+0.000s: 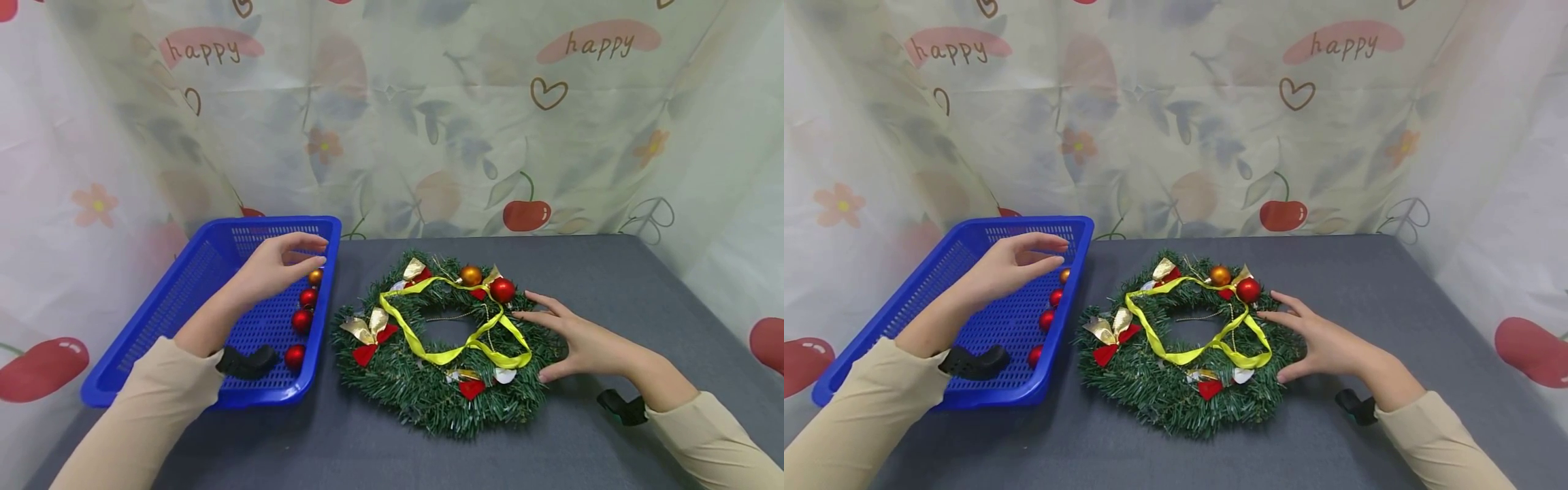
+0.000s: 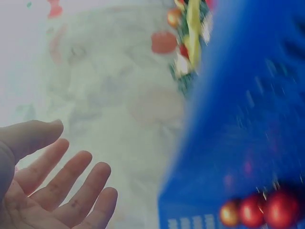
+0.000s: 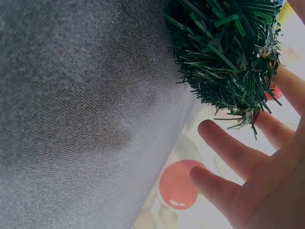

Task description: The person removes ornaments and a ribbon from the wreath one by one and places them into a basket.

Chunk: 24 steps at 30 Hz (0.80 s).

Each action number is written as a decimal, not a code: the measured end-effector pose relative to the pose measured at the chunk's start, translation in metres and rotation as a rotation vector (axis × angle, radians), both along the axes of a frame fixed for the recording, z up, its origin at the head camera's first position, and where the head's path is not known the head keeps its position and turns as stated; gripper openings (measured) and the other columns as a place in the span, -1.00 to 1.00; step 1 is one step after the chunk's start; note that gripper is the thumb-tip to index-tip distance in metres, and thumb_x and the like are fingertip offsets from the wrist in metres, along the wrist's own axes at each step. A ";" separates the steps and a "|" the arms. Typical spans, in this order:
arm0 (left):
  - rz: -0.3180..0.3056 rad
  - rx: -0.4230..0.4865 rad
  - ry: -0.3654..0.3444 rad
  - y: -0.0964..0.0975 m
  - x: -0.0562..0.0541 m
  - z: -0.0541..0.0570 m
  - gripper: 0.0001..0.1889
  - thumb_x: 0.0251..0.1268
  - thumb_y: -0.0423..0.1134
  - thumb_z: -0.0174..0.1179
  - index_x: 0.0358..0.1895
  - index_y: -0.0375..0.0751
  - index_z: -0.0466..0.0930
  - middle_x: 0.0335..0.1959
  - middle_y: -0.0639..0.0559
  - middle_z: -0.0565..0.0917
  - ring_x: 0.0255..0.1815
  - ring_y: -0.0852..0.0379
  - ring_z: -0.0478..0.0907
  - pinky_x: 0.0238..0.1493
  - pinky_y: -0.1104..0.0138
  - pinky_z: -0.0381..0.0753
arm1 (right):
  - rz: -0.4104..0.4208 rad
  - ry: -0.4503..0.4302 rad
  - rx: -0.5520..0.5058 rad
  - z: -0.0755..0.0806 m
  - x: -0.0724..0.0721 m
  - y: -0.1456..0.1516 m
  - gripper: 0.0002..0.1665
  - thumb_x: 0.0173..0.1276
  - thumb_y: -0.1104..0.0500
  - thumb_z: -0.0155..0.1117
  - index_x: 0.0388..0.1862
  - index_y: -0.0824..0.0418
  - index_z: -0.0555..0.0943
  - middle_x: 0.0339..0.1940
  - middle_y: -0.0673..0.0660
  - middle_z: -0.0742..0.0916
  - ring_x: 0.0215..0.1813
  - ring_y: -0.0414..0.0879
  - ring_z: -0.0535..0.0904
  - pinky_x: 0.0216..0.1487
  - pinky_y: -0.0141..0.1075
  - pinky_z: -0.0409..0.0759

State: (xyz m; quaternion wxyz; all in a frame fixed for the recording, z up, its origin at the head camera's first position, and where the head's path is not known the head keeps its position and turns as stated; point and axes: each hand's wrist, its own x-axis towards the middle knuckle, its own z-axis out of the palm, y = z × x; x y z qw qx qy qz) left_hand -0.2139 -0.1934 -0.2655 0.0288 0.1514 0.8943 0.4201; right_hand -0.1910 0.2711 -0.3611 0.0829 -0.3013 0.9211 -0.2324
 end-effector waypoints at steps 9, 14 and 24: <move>-0.158 0.024 0.027 0.047 0.017 0.011 -0.63 0.30 -0.22 0.14 0.16 -0.16 0.48 0.17 -0.12 0.54 0.12 -0.05 0.58 0.07 0.10 0.58 | -0.001 -0.002 0.002 0.000 0.000 0.000 0.10 -0.09 -0.34 0.40 0.42 -0.01 0.23 0.50 0.29 0.02 0.39 0.35 0.15 0.06 0.16 0.45; -0.243 0.018 0.007 0.070 0.018 0.008 -0.65 0.32 -0.21 0.13 0.15 -0.15 0.49 0.16 -0.10 0.55 0.12 -0.02 0.58 0.07 0.15 0.59 | -0.006 -0.007 0.009 0.001 0.000 0.000 0.11 -0.10 -0.35 0.40 0.42 -0.02 0.23 0.50 0.29 0.03 0.39 0.34 0.17 0.06 0.15 0.47; -0.389 -0.038 -0.001 0.115 0.006 -0.005 -0.67 0.33 -0.22 0.11 0.13 -0.19 0.51 0.11 -0.10 0.59 0.08 0.01 0.60 0.06 0.28 0.59 | -0.003 -0.005 0.004 0.001 0.000 0.000 0.10 -0.09 -0.33 0.40 0.42 -0.02 0.23 0.50 0.28 0.02 0.39 0.33 0.17 0.07 0.15 0.46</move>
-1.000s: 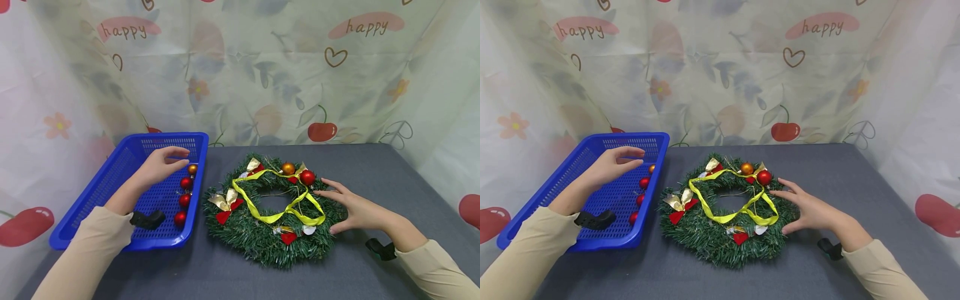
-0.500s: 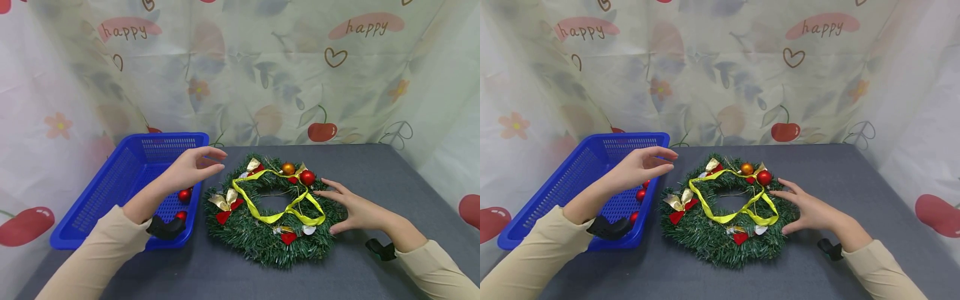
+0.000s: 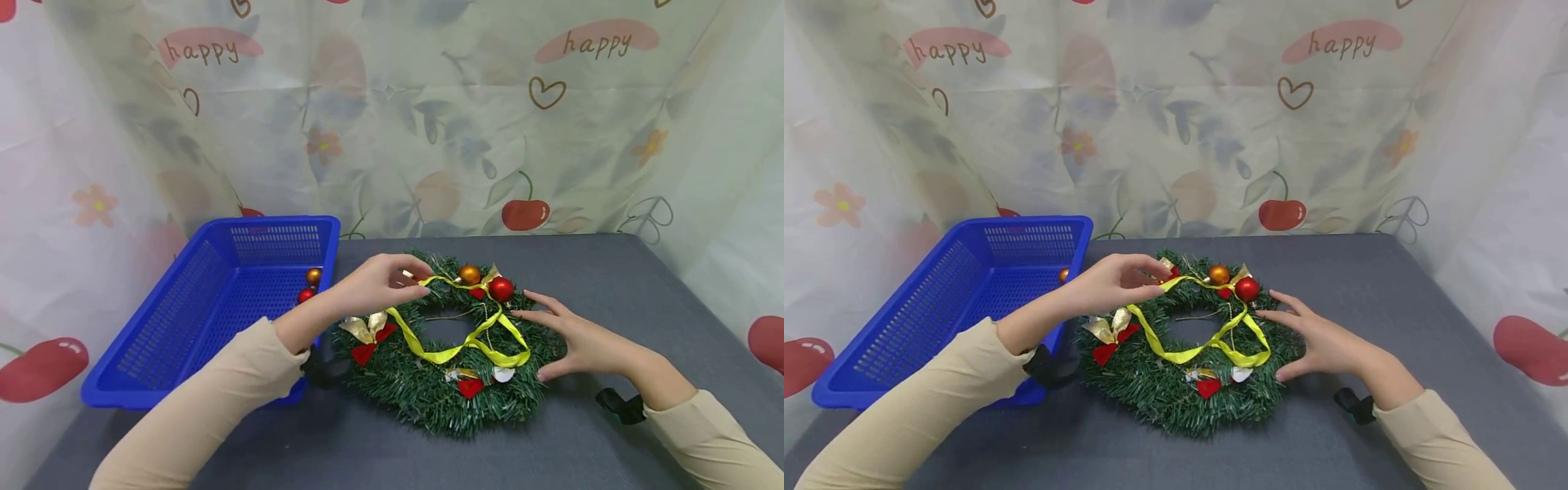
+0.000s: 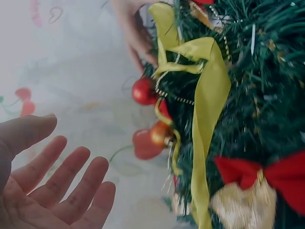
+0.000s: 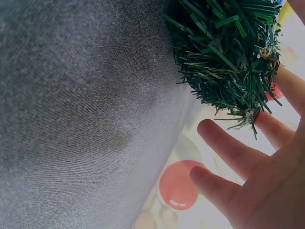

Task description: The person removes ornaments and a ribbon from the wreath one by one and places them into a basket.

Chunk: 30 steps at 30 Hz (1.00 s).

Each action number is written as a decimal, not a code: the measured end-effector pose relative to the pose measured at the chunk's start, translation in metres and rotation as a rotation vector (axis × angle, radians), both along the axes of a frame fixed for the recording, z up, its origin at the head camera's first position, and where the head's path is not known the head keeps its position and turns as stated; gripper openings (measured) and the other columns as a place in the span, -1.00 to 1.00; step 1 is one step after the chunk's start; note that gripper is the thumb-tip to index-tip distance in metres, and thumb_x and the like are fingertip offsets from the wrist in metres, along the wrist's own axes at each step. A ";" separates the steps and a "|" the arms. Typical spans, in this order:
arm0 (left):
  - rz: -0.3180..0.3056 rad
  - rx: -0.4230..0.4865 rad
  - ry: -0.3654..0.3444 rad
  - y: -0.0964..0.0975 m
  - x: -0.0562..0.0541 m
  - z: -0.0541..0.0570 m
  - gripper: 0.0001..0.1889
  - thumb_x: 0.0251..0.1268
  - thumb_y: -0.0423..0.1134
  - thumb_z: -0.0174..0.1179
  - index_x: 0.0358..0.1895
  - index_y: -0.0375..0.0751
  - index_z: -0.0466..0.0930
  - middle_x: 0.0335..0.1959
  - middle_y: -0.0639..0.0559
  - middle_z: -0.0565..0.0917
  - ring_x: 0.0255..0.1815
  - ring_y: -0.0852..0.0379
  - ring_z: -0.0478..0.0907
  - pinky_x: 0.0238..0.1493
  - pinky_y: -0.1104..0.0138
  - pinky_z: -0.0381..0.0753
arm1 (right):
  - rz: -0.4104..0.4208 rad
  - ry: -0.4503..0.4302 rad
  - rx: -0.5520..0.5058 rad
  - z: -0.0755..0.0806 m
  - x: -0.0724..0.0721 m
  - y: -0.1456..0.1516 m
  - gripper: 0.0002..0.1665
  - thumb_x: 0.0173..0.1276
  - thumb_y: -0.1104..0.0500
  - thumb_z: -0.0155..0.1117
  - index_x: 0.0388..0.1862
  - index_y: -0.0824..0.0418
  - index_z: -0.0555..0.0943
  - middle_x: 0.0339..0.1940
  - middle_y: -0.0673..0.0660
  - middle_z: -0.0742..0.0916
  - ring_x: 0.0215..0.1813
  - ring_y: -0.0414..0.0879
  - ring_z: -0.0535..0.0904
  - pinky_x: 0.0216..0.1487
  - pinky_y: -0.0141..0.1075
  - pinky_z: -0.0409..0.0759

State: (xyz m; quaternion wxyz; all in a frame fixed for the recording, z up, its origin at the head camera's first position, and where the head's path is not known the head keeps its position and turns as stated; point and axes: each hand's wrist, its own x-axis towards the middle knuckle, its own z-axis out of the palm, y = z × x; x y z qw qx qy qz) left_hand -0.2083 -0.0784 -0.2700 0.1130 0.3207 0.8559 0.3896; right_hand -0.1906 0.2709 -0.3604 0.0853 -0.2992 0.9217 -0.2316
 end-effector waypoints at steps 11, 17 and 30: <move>-0.153 -0.010 0.019 0.045 -0.048 -0.051 -0.60 0.29 0.05 0.11 0.13 0.01 0.49 0.07 0.08 0.57 0.02 0.21 0.61 0.03 0.42 0.55 | -0.004 -0.002 0.004 0.000 0.000 0.000 0.08 -0.08 -0.33 0.40 0.41 -0.02 0.24 0.50 0.26 0.02 0.39 0.31 0.18 0.08 0.17 0.44; -0.061 -0.062 -0.020 0.065 -0.028 -0.029 -0.66 0.30 -0.20 0.15 0.11 -0.22 0.52 0.06 -0.12 0.60 0.05 0.02 0.62 0.03 0.39 0.59 | 0.003 0.009 -0.001 0.000 0.001 0.000 0.05 -0.06 -0.33 0.39 0.40 -0.04 0.27 0.50 0.27 0.03 0.37 0.32 0.21 0.07 0.18 0.45; 0.004 -0.061 0.009 0.095 -0.042 -0.037 -0.65 0.33 -0.19 0.12 0.13 -0.20 0.52 0.07 -0.09 0.61 0.08 0.02 0.58 0.07 0.35 0.57 | 0.020 0.022 0.005 0.000 0.002 0.000 -0.02 -0.05 -0.32 0.38 0.37 -0.11 0.31 0.50 0.28 0.02 0.37 0.34 0.19 0.04 0.15 0.48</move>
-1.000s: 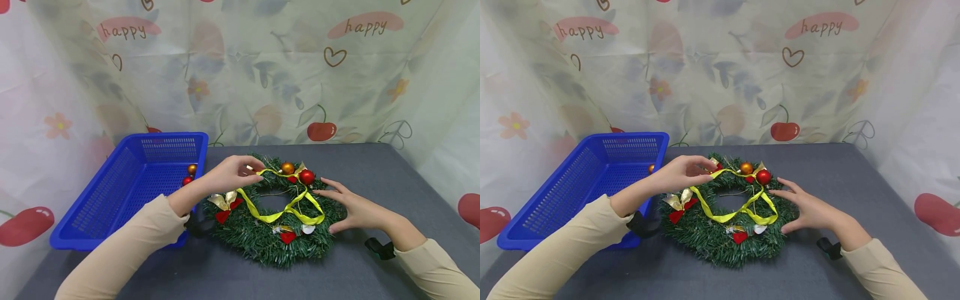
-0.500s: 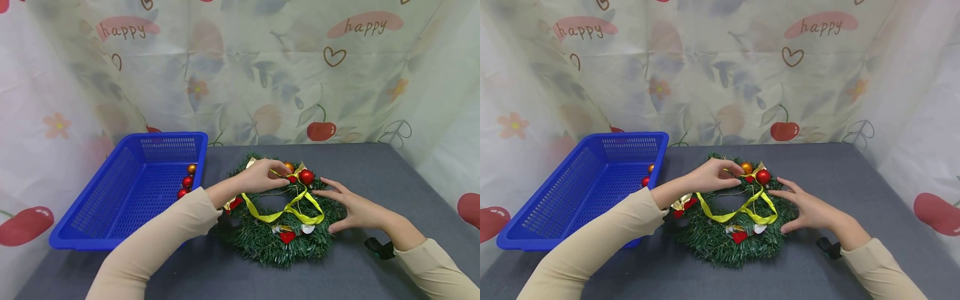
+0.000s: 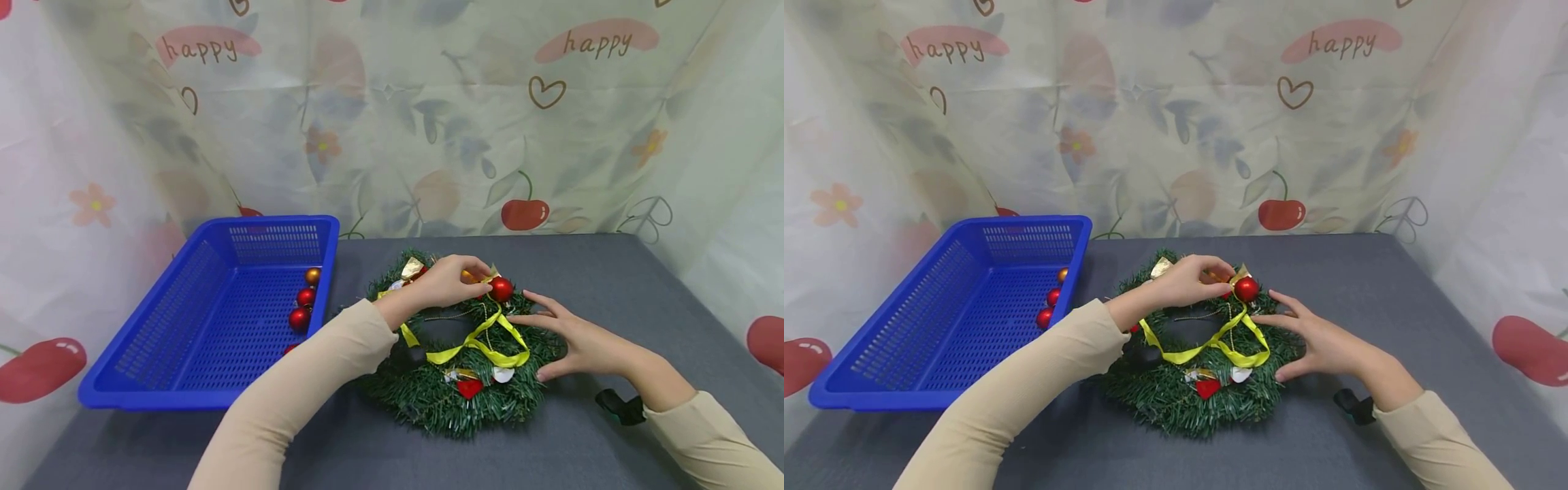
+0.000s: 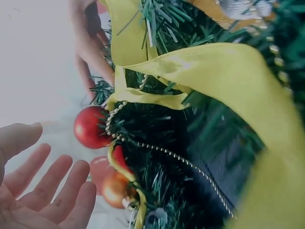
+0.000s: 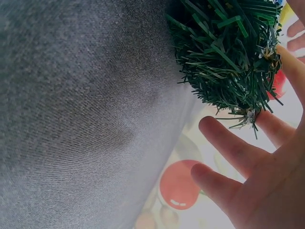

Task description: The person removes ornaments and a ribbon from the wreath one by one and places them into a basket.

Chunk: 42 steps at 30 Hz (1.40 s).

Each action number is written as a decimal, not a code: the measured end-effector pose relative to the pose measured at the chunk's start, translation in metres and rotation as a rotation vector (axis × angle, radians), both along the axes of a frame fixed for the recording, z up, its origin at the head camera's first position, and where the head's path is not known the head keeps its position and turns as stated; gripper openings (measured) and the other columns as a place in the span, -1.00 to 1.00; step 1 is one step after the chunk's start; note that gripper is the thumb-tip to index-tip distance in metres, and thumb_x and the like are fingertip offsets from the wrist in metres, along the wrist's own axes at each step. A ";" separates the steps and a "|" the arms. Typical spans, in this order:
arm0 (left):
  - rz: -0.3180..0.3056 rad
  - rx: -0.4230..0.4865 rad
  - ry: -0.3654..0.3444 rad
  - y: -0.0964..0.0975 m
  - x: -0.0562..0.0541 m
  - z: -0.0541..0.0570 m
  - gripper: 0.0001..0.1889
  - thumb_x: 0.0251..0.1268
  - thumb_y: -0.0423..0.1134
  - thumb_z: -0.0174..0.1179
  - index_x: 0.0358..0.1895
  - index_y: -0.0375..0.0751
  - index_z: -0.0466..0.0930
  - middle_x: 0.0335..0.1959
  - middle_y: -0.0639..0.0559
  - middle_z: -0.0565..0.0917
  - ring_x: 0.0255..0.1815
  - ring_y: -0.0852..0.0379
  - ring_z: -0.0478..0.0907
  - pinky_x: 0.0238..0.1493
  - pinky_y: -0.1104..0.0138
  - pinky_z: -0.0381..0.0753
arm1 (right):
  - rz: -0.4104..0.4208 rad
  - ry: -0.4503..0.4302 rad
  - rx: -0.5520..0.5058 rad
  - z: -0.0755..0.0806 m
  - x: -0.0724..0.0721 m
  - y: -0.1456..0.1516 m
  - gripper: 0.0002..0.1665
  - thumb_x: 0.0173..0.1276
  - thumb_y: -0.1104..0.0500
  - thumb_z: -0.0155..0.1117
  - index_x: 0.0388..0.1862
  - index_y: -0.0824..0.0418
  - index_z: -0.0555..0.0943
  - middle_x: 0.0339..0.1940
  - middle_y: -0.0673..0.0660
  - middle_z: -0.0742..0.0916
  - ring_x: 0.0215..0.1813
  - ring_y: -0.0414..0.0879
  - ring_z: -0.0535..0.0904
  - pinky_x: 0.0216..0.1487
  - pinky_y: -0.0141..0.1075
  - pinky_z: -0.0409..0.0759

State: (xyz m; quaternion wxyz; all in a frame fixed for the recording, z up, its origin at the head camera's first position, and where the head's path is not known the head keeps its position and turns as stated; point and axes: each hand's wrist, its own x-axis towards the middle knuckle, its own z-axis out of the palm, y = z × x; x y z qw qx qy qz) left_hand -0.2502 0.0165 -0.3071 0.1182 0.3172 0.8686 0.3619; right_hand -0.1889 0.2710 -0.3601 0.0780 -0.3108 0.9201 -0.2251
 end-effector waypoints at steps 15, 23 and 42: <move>0.075 -0.045 -0.004 0.030 -0.011 -0.022 -0.58 0.31 -0.20 0.14 0.23 -0.11 0.45 0.20 -0.07 0.54 0.08 0.05 0.57 -0.03 0.42 0.58 | 0.034 0.007 -0.013 -0.001 -0.001 0.001 -0.05 -0.01 -0.30 0.35 0.37 -0.06 0.32 0.49 0.30 0.03 0.37 0.36 0.17 0.03 0.15 0.48; 0.083 -0.063 0.026 0.032 -0.009 -0.028 -0.56 0.28 -0.19 0.17 0.23 -0.13 0.45 0.15 -0.05 0.57 0.06 0.08 0.57 -0.03 0.47 0.57 | 0.032 0.002 -0.020 -0.001 0.000 0.001 -0.06 0.00 -0.30 0.35 0.37 -0.05 0.32 0.49 0.30 0.02 0.37 0.39 0.14 0.03 0.18 0.47; 0.068 0.034 0.065 0.006 -0.005 -0.007 -0.58 0.26 -0.20 0.20 0.19 -0.13 0.47 0.12 -0.06 0.59 0.01 0.07 0.62 -0.07 0.45 0.60 | 0.016 -0.021 -0.022 0.001 0.000 0.000 -0.05 -0.02 -0.30 0.37 0.36 -0.07 0.32 0.49 0.28 0.02 0.37 0.38 0.15 0.04 0.21 0.45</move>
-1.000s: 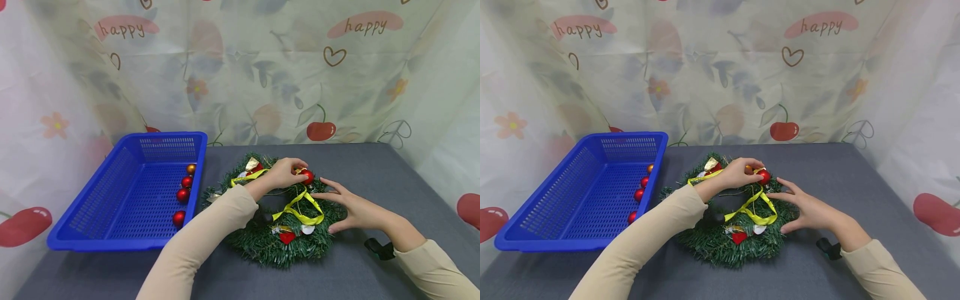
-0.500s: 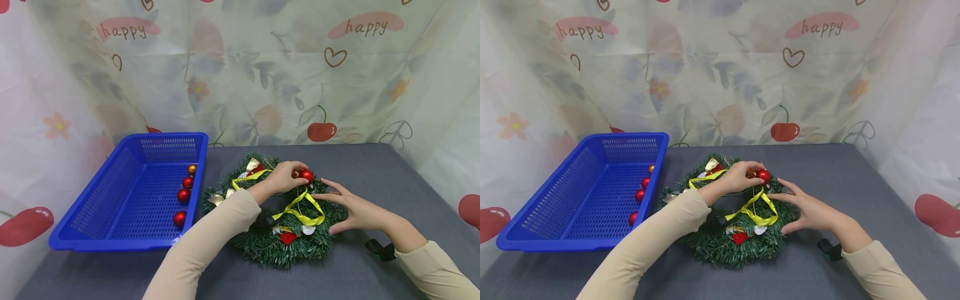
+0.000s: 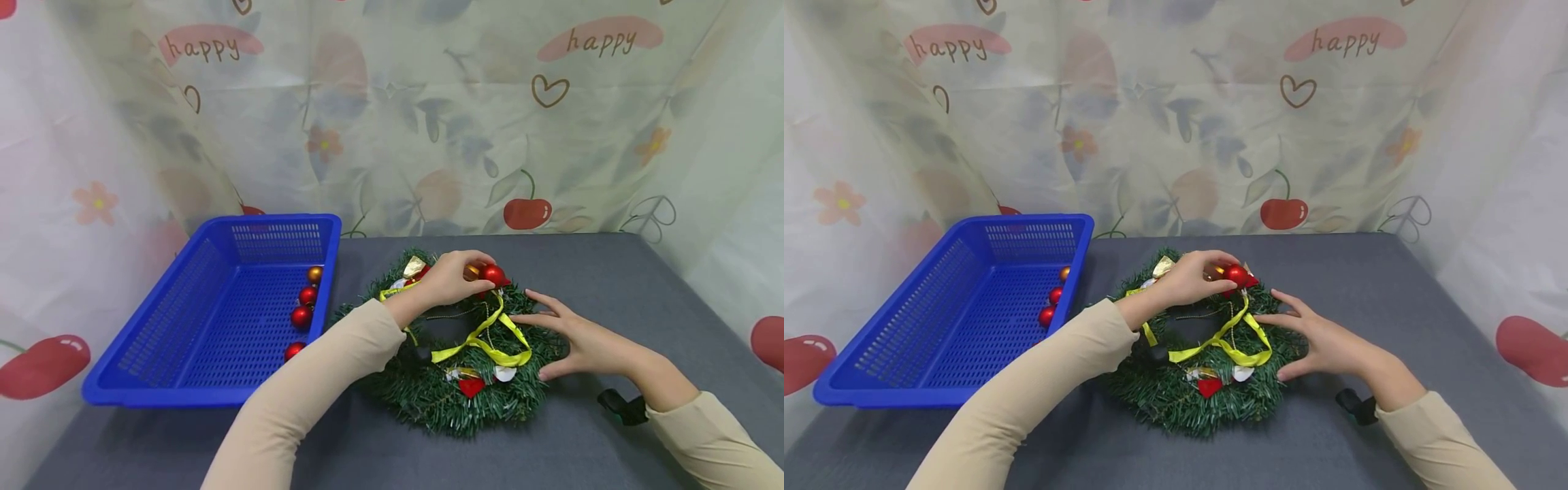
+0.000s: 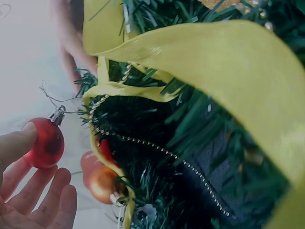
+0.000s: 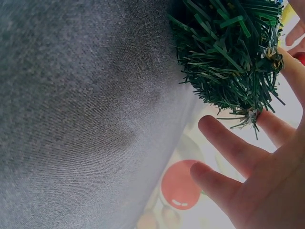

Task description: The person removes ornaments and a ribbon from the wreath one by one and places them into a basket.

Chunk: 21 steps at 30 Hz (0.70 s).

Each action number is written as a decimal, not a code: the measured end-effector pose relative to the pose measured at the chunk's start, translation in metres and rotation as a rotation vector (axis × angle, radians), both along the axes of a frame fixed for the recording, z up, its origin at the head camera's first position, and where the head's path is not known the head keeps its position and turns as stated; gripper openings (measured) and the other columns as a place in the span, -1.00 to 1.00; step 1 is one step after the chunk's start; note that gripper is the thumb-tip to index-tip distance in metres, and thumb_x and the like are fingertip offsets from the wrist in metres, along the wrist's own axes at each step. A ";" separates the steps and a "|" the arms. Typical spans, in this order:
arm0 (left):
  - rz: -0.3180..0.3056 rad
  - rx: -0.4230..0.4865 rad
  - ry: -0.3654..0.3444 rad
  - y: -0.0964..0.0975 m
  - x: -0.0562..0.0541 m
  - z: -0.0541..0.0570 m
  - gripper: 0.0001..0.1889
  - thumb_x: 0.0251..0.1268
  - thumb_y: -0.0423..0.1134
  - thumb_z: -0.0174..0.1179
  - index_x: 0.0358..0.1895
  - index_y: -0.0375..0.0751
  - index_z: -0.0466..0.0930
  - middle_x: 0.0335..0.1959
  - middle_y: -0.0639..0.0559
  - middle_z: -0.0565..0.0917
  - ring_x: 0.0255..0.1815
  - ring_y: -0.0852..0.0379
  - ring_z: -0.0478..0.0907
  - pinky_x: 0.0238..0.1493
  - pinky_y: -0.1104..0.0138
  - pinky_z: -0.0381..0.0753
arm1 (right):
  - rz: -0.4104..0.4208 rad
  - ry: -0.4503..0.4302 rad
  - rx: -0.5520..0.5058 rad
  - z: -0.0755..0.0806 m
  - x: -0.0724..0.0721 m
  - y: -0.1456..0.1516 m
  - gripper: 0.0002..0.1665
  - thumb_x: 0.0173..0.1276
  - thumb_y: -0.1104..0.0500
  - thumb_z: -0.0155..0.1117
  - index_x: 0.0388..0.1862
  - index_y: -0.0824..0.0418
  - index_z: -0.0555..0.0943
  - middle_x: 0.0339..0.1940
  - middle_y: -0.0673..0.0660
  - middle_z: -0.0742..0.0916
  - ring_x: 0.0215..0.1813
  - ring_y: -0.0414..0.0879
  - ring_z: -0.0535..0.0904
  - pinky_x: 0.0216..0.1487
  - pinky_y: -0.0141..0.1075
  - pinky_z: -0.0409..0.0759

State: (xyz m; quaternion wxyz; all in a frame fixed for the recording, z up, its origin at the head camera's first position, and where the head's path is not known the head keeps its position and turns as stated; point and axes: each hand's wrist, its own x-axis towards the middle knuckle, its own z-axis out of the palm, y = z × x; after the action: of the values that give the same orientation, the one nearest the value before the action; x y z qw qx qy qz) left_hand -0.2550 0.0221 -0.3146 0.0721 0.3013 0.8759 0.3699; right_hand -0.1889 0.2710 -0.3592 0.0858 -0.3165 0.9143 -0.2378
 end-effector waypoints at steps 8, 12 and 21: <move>-0.020 0.018 -0.006 -0.012 0.006 0.011 -0.58 0.26 -0.20 0.19 0.20 -0.12 0.46 0.11 -0.07 0.58 0.01 0.03 0.61 -0.08 0.43 0.59 | 0.008 0.015 -0.003 -0.001 -0.001 0.000 -0.05 -0.02 -0.29 0.37 0.36 -0.05 0.33 0.49 0.29 0.03 0.37 0.37 0.15 0.04 0.20 0.45; -0.024 0.026 -0.002 -0.021 0.012 0.017 -0.58 0.26 -0.21 0.19 0.19 -0.12 0.47 0.10 -0.06 0.58 0.00 0.04 0.62 -0.09 0.43 0.59 | 0.007 0.014 0.000 -0.002 0.000 0.000 -0.05 -0.02 -0.29 0.37 0.36 -0.05 0.33 0.49 0.30 0.02 0.37 0.38 0.15 0.03 0.20 0.46; -0.030 0.076 -0.032 -0.040 0.020 0.019 -0.57 0.25 -0.22 0.21 0.19 -0.12 0.46 0.10 -0.06 0.58 -0.02 0.04 0.63 -0.06 0.43 0.61 | 0.002 0.014 0.000 -0.002 0.000 -0.001 -0.04 -0.03 -0.29 0.37 0.36 -0.05 0.32 0.49 0.30 0.01 0.37 0.39 0.13 0.04 0.21 0.45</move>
State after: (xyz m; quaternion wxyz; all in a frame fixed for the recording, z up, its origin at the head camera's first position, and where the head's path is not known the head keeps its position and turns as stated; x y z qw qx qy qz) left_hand -0.2349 -0.0183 -0.2955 0.0800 0.3108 0.8555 0.4063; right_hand -0.1891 0.2701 -0.3609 0.0798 -0.3191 0.9146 -0.2354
